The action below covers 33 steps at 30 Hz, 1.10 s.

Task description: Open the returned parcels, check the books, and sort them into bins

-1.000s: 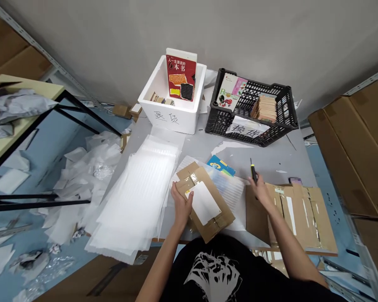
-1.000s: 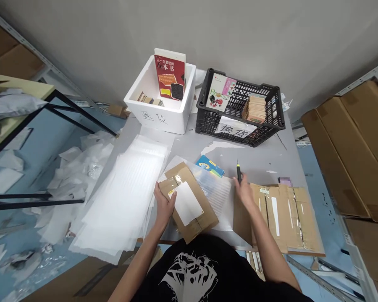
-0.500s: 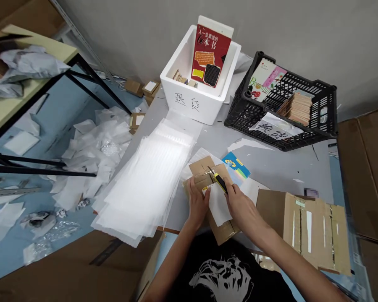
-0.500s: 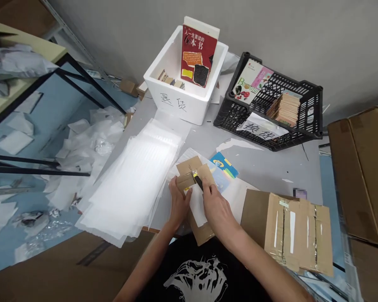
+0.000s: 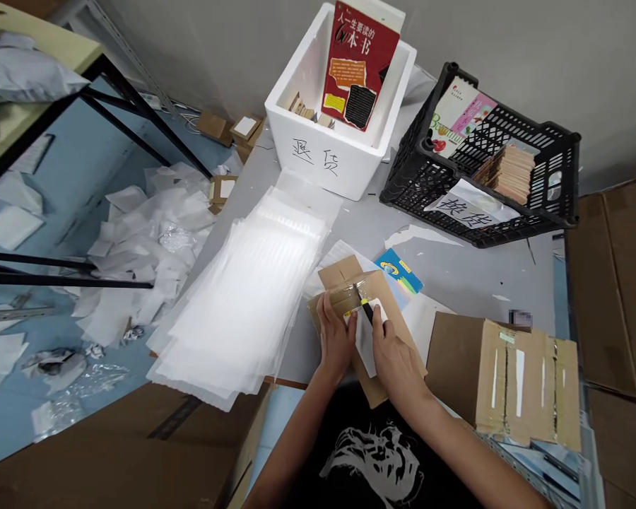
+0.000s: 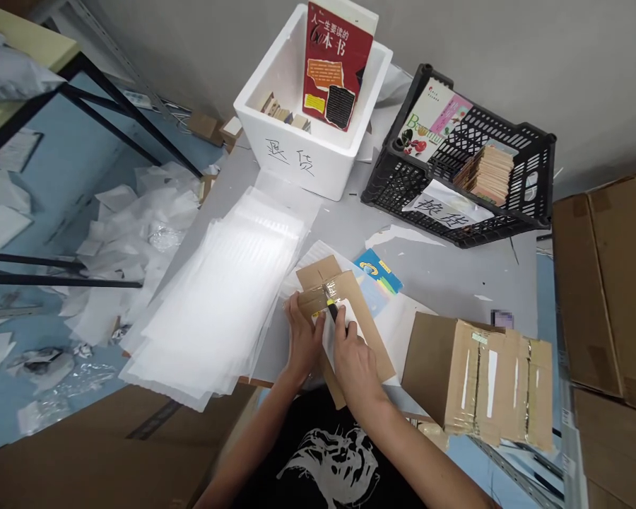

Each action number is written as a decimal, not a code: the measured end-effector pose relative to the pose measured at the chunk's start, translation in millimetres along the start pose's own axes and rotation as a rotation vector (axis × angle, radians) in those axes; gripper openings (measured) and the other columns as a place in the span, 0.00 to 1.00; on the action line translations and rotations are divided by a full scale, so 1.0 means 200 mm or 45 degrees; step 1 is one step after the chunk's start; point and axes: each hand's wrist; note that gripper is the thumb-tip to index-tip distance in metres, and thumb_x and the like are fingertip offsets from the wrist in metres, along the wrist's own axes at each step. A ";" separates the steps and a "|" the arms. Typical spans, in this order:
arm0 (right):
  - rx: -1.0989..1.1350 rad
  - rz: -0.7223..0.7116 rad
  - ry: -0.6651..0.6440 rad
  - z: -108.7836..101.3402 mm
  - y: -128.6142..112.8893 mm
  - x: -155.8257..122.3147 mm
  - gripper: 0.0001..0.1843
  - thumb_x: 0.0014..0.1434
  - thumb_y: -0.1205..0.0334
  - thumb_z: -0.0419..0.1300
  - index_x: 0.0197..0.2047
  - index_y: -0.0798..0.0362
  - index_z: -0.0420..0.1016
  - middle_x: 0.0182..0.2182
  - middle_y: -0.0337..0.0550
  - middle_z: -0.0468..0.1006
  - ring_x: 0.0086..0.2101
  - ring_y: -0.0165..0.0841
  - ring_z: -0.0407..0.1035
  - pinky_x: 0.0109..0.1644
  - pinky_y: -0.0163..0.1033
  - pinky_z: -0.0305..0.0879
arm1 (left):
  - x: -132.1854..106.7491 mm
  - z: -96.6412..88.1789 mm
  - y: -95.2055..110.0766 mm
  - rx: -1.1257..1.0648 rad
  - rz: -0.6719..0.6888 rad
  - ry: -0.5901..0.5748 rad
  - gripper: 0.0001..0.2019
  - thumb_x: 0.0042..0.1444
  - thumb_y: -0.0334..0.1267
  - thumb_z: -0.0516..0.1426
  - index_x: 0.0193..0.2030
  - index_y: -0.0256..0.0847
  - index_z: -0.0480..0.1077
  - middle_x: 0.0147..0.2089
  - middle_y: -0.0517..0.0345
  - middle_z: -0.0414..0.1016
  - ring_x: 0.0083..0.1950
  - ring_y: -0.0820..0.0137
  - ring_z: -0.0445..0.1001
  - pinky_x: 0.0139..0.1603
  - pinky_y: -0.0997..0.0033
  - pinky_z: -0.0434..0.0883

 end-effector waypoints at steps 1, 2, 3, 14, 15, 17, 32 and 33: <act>0.015 0.005 0.013 0.01 0.00 -0.01 0.37 0.57 0.78 0.46 0.69 0.60 0.41 0.41 0.54 0.73 0.24 0.30 0.72 0.24 0.34 0.70 | 0.00 0.00 0.00 -0.002 0.004 0.000 0.32 0.62 0.41 0.49 0.67 0.40 0.37 0.65 0.39 0.46 0.69 0.57 0.48 0.66 0.47 0.54; 0.033 0.012 0.019 0.03 0.00 -0.02 0.38 0.57 0.78 0.47 0.69 0.58 0.41 0.41 0.54 0.73 0.24 0.30 0.72 0.24 0.33 0.70 | 0.00 0.00 0.00 -0.006 0.007 0.000 0.31 0.62 0.41 0.49 0.67 0.40 0.37 0.65 0.39 0.46 0.69 0.57 0.48 0.66 0.46 0.54; 0.050 0.022 0.019 0.05 -0.01 -0.03 0.39 0.57 0.77 0.47 0.69 0.57 0.40 0.41 0.54 0.73 0.24 0.30 0.72 0.24 0.33 0.70 | 0.00 0.00 0.00 -0.009 0.007 0.000 0.31 0.62 0.41 0.49 0.67 0.40 0.37 0.65 0.39 0.46 0.69 0.57 0.48 0.66 0.46 0.54; 0.039 0.093 0.013 0.06 -0.05 -0.09 0.38 0.57 0.76 0.46 0.69 0.58 0.41 0.37 0.51 0.73 0.22 0.29 0.71 0.24 0.34 0.70 | 0.00 -0.01 0.00 0.021 0.029 0.006 0.30 0.62 0.42 0.48 0.67 0.37 0.39 0.66 0.37 0.47 0.69 0.57 0.48 0.66 0.46 0.54; 0.037 0.102 0.006 0.06 -0.05 -0.09 0.37 0.57 0.76 0.46 0.69 0.59 0.43 0.36 0.51 0.73 0.22 0.30 0.71 0.24 0.34 0.70 | 0.00 -0.01 0.00 0.025 0.038 0.011 0.30 0.62 0.42 0.48 0.67 0.37 0.39 0.66 0.37 0.47 0.68 0.57 0.49 0.65 0.46 0.54; 0.030 0.104 -0.004 0.06 -0.06 -0.09 0.35 0.57 0.77 0.46 0.68 0.61 0.47 0.35 0.51 0.73 0.22 0.30 0.72 0.24 0.34 0.70 | 0.01 -0.01 0.00 0.024 0.052 0.020 0.30 0.62 0.42 0.48 0.66 0.36 0.40 0.65 0.36 0.48 0.68 0.56 0.49 0.65 0.46 0.54; -0.096 0.086 -0.116 0.12 0.05 -0.53 0.39 0.49 0.83 0.49 0.65 0.57 0.55 0.34 0.47 0.76 0.19 0.28 0.71 0.20 0.30 0.65 | 0.02 -0.01 0.01 -0.045 0.066 0.063 0.29 0.62 0.42 0.49 0.66 0.35 0.43 0.63 0.36 0.50 0.66 0.55 0.52 0.65 0.48 0.55; -0.101 0.081 -0.118 0.15 0.07 -0.57 0.40 0.48 0.83 0.49 0.65 0.58 0.55 0.33 0.47 0.76 0.18 0.28 0.71 0.19 0.30 0.64 | 0.02 -0.01 0.01 -0.048 0.072 0.071 0.29 0.61 0.43 0.49 0.66 0.35 0.43 0.63 0.37 0.50 0.66 0.55 0.52 0.65 0.48 0.55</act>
Point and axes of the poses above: each hand's wrist, its own x-axis towards the middle knuckle, its own z-axis out of the palm, y = z × x
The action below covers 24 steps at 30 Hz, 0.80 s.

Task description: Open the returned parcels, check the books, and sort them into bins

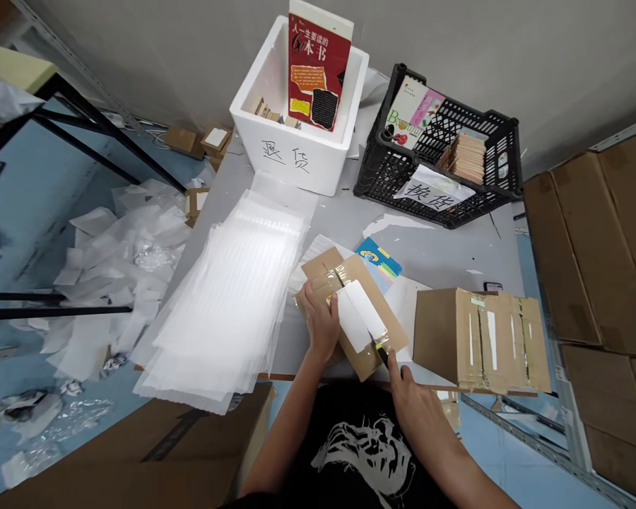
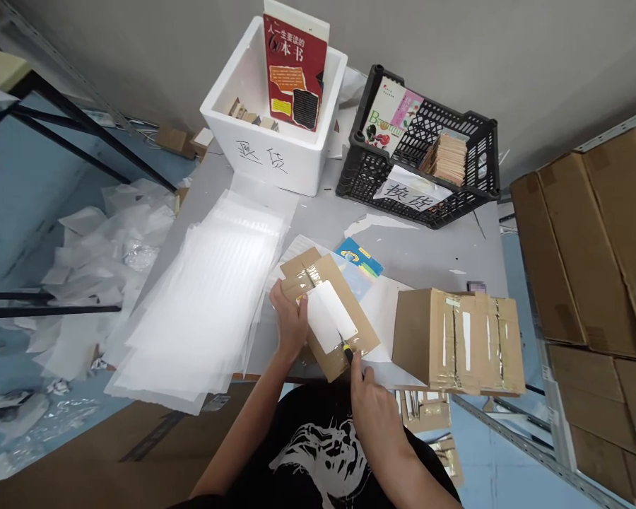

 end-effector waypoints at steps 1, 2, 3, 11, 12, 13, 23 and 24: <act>0.000 -0.006 -0.005 0.03 0.01 -0.04 0.40 0.47 0.84 0.49 0.65 0.58 0.55 0.33 0.47 0.76 0.18 0.28 0.70 0.19 0.30 0.63 | 0.00 0.00 0.00 0.001 0.006 0.008 0.30 0.61 0.43 0.49 0.66 0.35 0.43 0.63 0.37 0.50 0.66 0.55 0.52 0.65 0.48 0.54; 0.003 -0.009 -0.012 0.05 0.03 -0.08 0.40 0.47 0.84 0.49 0.64 0.58 0.55 0.33 0.48 0.76 0.18 0.28 0.70 0.18 0.30 0.63 | 0.00 0.00 0.00 0.005 0.011 0.015 0.30 0.61 0.43 0.49 0.66 0.35 0.44 0.63 0.37 0.51 0.66 0.55 0.52 0.65 0.49 0.54; 0.006 -0.007 -0.018 0.07 0.04 -0.11 0.40 0.47 0.84 0.49 0.64 0.58 0.56 0.33 0.48 0.76 0.18 0.28 0.70 0.19 0.30 0.63 | 0.00 0.00 0.00 0.012 0.015 0.020 0.30 0.61 0.43 0.49 0.66 0.35 0.44 0.63 0.37 0.51 0.66 0.55 0.52 0.65 0.49 0.54; 0.100 0.032 -0.066 0.11 0.09 -0.21 0.41 0.46 0.85 0.49 0.64 0.56 0.57 0.37 0.49 0.76 0.20 0.29 0.72 0.21 0.32 0.63 | 0.00 0.01 -0.01 0.076 -0.011 0.000 0.31 0.61 0.44 0.49 0.67 0.33 0.42 0.64 0.36 0.50 0.67 0.55 0.51 0.65 0.49 0.54; 0.149 0.038 -0.074 0.12 0.10 -0.21 0.40 0.48 0.84 0.50 0.64 0.55 0.58 0.37 0.49 0.77 0.20 0.30 0.72 0.21 0.32 0.63 | 0.00 0.01 -0.01 0.076 -0.019 -0.002 0.31 0.61 0.44 0.49 0.67 0.34 0.42 0.64 0.36 0.49 0.67 0.55 0.51 0.65 0.48 0.54; 0.219 0.043 -0.075 0.13 0.12 -0.22 0.39 0.50 0.83 0.51 0.64 0.55 0.58 0.37 0.50 0.77 0.21 0.31 0.73 0.22 0.32 0.64 | 0.00 0.01 -0.01 0.073 -0.023 -0.002 0.31 0.61 0.44 0.49 0.67 0.35 0.42 0.64 0.36 0.49 0.67 0.55 0.51 0.65 0.48 0.54; 1.356 0.272 0.239 0.15 0.46 -0.17 0.26 0.65 0.51 0.43 0.63 0.51 0.58 0.36 0.48 0.79 0.33 0.39 0.75 0.36 0.41 0.71 | -0.04 -0.04 -0.03 0.011 0.179 -0.043 0.29 0.58 0.42 0.53 0.64 0.36 0.48 0.59 0.40 0.55 0.64 0.57 0.55 0.65 0.50 0.54; 1.457 0.308 0.257 0.16 0.46 -0.12 0.27 0.65 0.50 0.43 0.63 0.53 0.57 0.32 0.46 0.79 0.31 0.38 0.74 0.35 0.41 0.70 | -0.03 -0.03 -0.03 0.007 0.209 -0.071 0.29 0.58 0.42 0.52 0.64 0.36 0.48 0.60 0.40 0.55 0.64 0.57 0.55 0.65 0.49 0.54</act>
Point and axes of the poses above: each hand's wrist, its own x-axis towards the middle knuckle, its own z-axis out of the palm, y = z × x
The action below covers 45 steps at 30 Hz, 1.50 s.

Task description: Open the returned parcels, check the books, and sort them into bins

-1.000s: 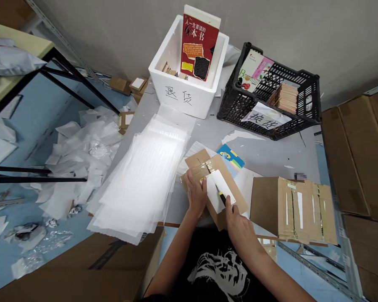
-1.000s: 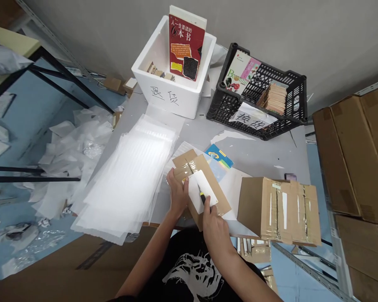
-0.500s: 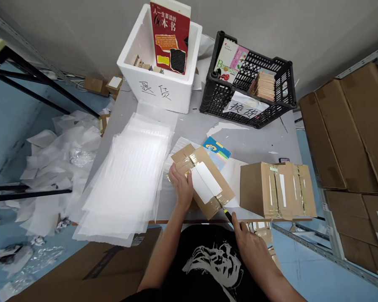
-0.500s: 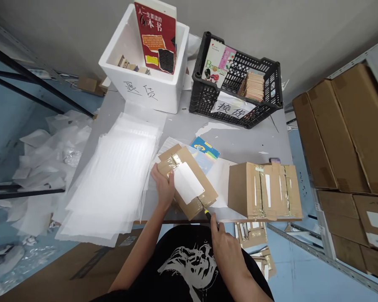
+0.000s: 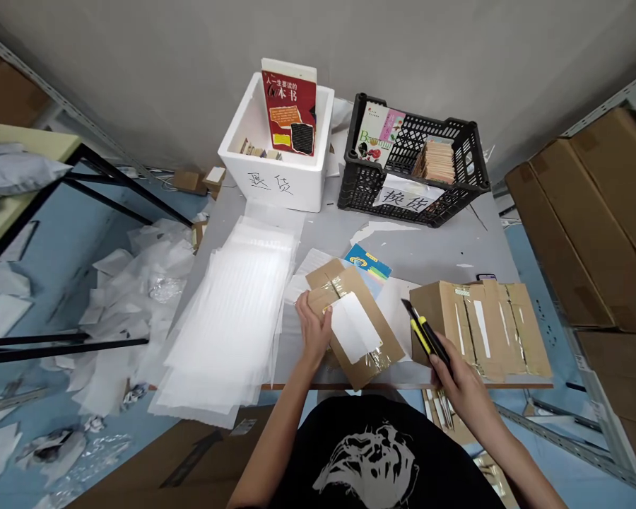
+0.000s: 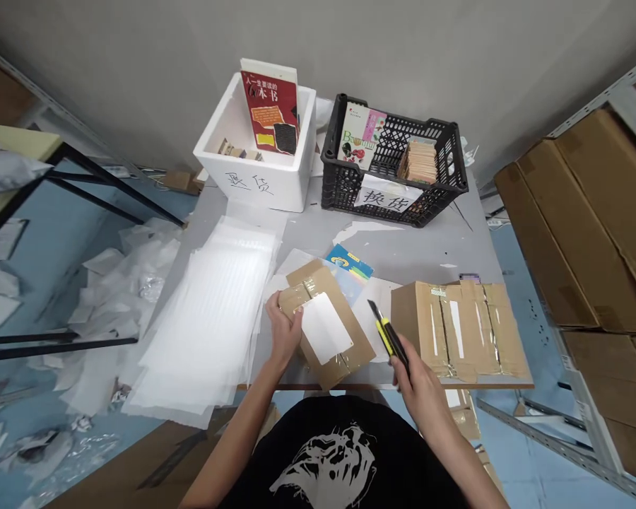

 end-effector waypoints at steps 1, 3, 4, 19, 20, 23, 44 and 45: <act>0.100 0.020 0.022 0.03 0.01 0.06 0.28 0.65 0.49 0.43 0.62 0.55 0.57 0.31 0.45 0.78 0.29 0.37 0.74 0.35 0.40 0.70 | 0.01 0.01 0.00 -0.002 0.019 -0.026 0.29 0.58 0.42 0.52 0.64 0.35 0.48 0.60 0.39 0.55 0.64 0.57 0.55 0.65 0.48 0.54; 0.275 0.021 0.073 0.11 0.01 0.18 0.29 0.64 0.47 0.44 0.62 0.57 0.57 0.33 0.46 0.78 0.33 0.36 0.74 0.40 0.41 0.69 | 0.04 0.03 0.02 0.015 0.025 -0.073 0.30 0.58 0.43 0.52 0.64 0.34 0.47 0.60 0.38 0.55 0.65 0.56 0.55 0.65 0.47 0.54; 0.346 0.016 0.092 0.15 0.01 0.24 0.29 0.64 0.47 0.44 0.61 0.57 0.57 0.35 0.47 0.78 0.36 0.37 0.73 0.42 0.41 0.69 | 0.06 0.04 0.03 0.036 0.018 -0.092 0.32 0.58 0.43 0.52 0.65 0.33 0.46 0.61 0.37 0.54 0.65 0.55 0.54 0.65 0.47 0.54; 1.088 0.072 -0.076 0.30 -0.15 0.34 0.27 0.61 0.43 0.49 0.56 0.52 0.59 0.35 0.41 0.76 0.37 0.34 0.71 0.43 0.39 0.68 | -0.09 0.06 0.48 0.654 -0.247 -0.129 0.43 0.56 0.54 0.52 0.69 0.32 0.38 0.64 0.31 0.53 0.65 0.48 0.56 0.59 0.48 0.61; 1.185 0.082 -0.083 0.31 -0.17 0.34 0.26 0.61 0.44 0.49 0.56 0.51 0.59 0.36 0.41 0.75 0.37 0.34 0.71 0.42 0.39 0.68 | -0.04 0.04 0.49 0.734 -0.193 -0.144 0.42 0.56 0.55 0.52 0.69 0.33 0.40 0.65 0.32 0.52 0.65 0.48 0.56 0.60 0.47 0.60; 1.441 0.161 -0.182 0.38 -0.17 0.35 0.25 0.60 0.44 0.52 0.54 0.50 0.60 0.33 0.38 0.75 0.35 0.33 0.71 0.38 0.39 0.69 | 0.01 0.00 0.47 0.999 -0.129 -0.259 0.42 0.53 0.56 0.53 0.68 0.32 0.46 0.67 0.28 0.48 0.67 0.42 0.50 0.62 0.39 0.51; -0.324 -0.943 -0.686 -0.34 -0.16 1.14 0.23 0.66 0.58 0.49 0.64 0.41 0.60 0.28 0.35 0.79 0.25 0.29 0.71 0.33 0.33 0.64 | -0.31 0.02 0.23 1.137 0.192 -0.085 0.50 0.41 0.59 0.59 0.67 0.34 0.47 0.68 0.25 0.40 0.66 0.36 0.48 0.56 0.38 0.51; -0.355 -0.989 -0.712 -0.32 -0.17 1.15 0.23 0.66 0.59 0.49 0.64 0.41 0.60 0.31 0.36 0.80 0.26 0.29 0.72 0.33 0.32 0.63 | -0.32 0.01 0.23 1.120 0.206 -0.073 0.51 0.40 0.58 0.60 0.67 0.35 0.46 0.69 0.26 0.40 0.66 0.36 0.47 0.56 0.38 0.51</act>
Point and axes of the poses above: each hand's wrist, its own x-axis towards the middle knuckle, its own z-axis out of the palm, y = z × x
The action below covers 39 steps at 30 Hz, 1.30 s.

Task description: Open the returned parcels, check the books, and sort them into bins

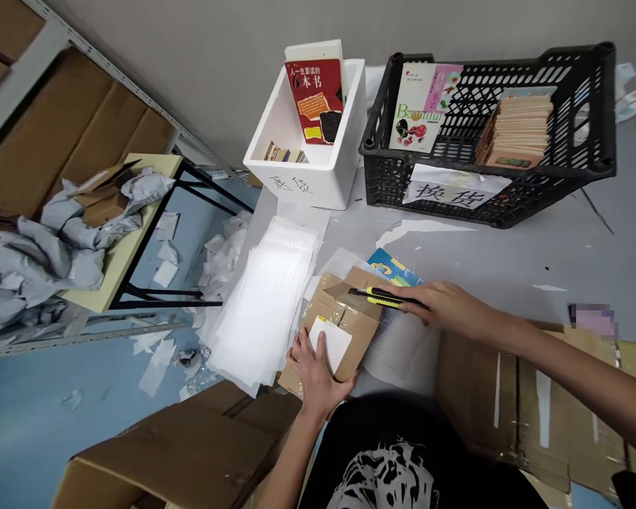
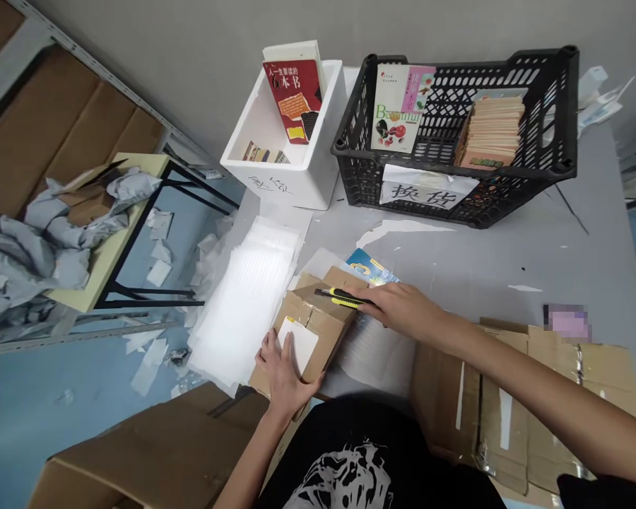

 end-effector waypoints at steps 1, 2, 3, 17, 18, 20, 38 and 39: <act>-0.023 -0.040 -0.022 0.01 -0.01 0.02 0.23 0.65 0.59 0.49 0.63 0.40 0.60 0.34 0.37 0.80 0.28 0.29 0.73 0.33 0.32 0.63 | -0.01 0.00 -0.01 -0.014 0.003 0.007 0.52 0.39 0.57 0.60 0.68 0.36 0.45 0.69 0.27 0.39 0.66 0.36 0.47 0.56 0.39 0.51; -0.037 -0.074 -0.035 0.03 -0.02 0.04 0.23 0.65 0.60 0.49 0.63 0.39 0.60 0.37 0.38 0.81 0.30 0.30 0.73 0.33 0.32 0.63 | -0.02 -0.01 -0.01 -0.026 0.004 0.007 0.52 0.39 0.56 0.61 0.68 0.37 0.44 0.69 0.28 0.38 0.66 0.36 0.47 0.56 0.39 0.51; -0.045 -0.102 -0.041 0.04 -0.03 0.05 0.23 0.65 0.60 0.49 0.63 0.39 0.60 0.40 0.38 0.81 0.33 0.31 0.74 0.34 0.32 0.64 | -0.03 -0.01 -0.02 -0.036 0.003 0.003 0.53 0.38 0.56 0.61 0.68 0.38 0.44 0.70 0.28 0.38 0.66 0.36 0.47 0.56 0.39 0.51; -0.085 -0.183 -0.047 0.04 -0.05 0.13 0.23 0.65 0.57 0.50 0.62 0.39 0.63 0.36 0.39 0.80 0.33 0.31 0.73 0.35 0.34 0.64 | -0.04 -0.01 -0.01 -0.082 0.032 0.024 0.57 0.37 0.56 0.62 0.70 0.44 0.38 0.71 0.33 0.34 0.66 0.35 0.46 0.56 0.40 0.50; -0.087 -0.185 -0.045 0.04 -0.04 0.13 0.23 0.65 0.57 0.50 0.62 0.39 0.63 0.36 0.39 0.80 0.33 0.31 0.73 0.35 0.34 0.64 | -0.04 -0.01 -0.01 -0.080 0.029 0.020 0.57 0.37 0.56 0.62 0.70 0.44 0.37 0.71 0.33 0.34 0.66 0.35 0.46 0.57 0.40 0.49; -0.093 -0.187 -0.046 0.04 -0.05 0.13 0.23 0.65 0.57 0.49 0.62 0.38 0.62 0.36 0.38 0.80 0.33 0.31 0.73 0.36 0.34 0.64 | -0.05 -0.01 -0.01 -0.074 0.021 0.010 0.57 0.37 0.56 0.62 0.70 0.45 0.36 0.72 0.34 0.33 0.67 0.35 0.45 0.57 0.40 0.49; -0.462 -0.320 -0.037 0.04 -0.13 0.05 0.28 0.64 0.68 0.47 0.66 0.46 0.53 0.36 0.43 0.77 0.31 0.31 0.70 0.33 0.35 0.60 | -0.01 0.00 0.01 -0.056 0.014 0.008 0.53 0.40 0.57 0.60 0.70 0.42 0.41 0.71 0.33 0.36 0.66 0.36 0.48 0.57 0.42 0.50; -0.485 -0.325 -0.036 0.03 -0.13 0.05 0.28 0.64 0.68 0.47 0.66 0.46 0.53 0.36 0.44 0.77 0.30 0.31 0.70 0.33 0.35 0.60 | -0.01 0.01 0.01 -0.056 0.011 0.006 0.53 0.39 0.57 0.60 0.70 0.41 0.43 0.71 0.33 0.37 0.66 0.36 0.48 0.57 0.42 0.50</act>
Point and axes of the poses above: each hand's wrist, its own x-axis towards the middle knuckle, its own z-axis out of the palm, y = z × x
